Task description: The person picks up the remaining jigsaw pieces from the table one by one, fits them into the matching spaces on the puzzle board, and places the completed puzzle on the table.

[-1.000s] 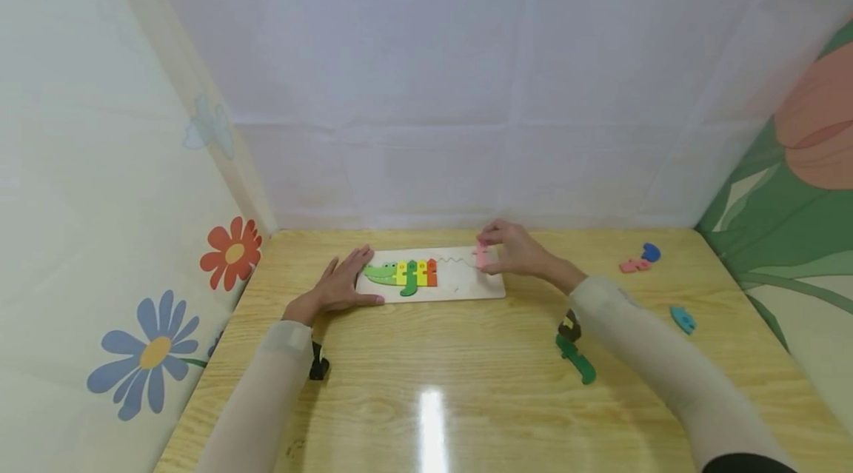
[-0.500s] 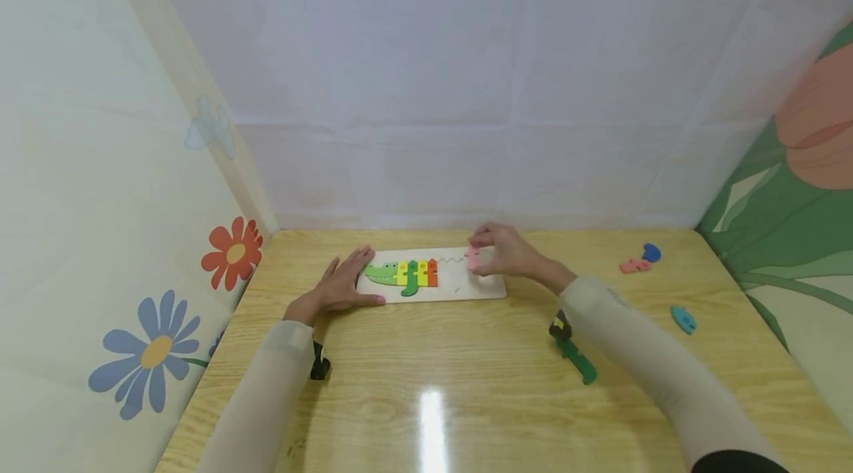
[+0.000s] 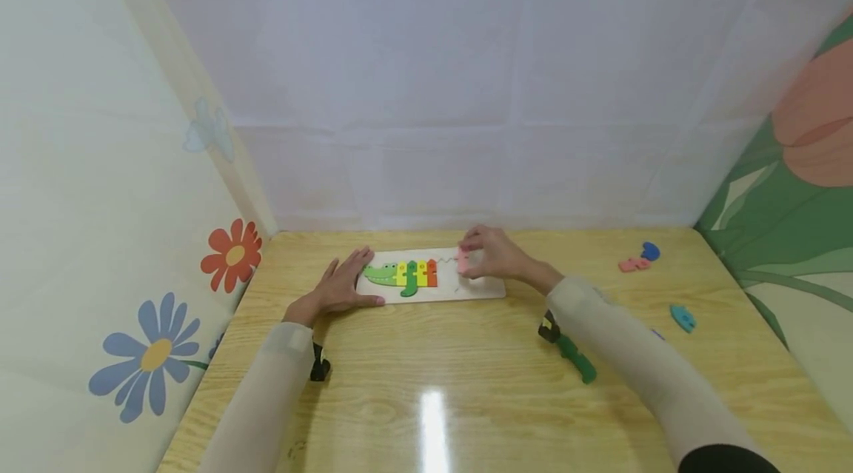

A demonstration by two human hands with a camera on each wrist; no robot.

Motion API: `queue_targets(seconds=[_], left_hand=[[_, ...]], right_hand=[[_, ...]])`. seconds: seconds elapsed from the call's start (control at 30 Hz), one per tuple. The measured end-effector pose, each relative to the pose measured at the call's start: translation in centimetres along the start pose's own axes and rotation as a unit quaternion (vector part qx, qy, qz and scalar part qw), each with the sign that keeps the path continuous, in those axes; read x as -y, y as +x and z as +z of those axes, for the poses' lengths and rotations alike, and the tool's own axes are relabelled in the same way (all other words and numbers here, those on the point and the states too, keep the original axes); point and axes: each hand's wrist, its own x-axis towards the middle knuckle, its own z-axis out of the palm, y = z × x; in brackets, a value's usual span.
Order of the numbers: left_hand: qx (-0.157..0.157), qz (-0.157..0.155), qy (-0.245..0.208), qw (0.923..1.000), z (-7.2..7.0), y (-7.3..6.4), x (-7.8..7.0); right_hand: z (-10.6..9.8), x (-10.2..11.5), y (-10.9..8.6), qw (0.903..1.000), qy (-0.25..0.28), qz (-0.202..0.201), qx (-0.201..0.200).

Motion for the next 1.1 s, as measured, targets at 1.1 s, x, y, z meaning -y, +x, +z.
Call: queue_targets(seconds=[1.1], left_hand=[[-0.008,0.008,0.001,0.9999,0.0,0.1,0.1]], right_hand=[[2.9,0.4,1.6,0.9996,0.010,0.013,0.024]])
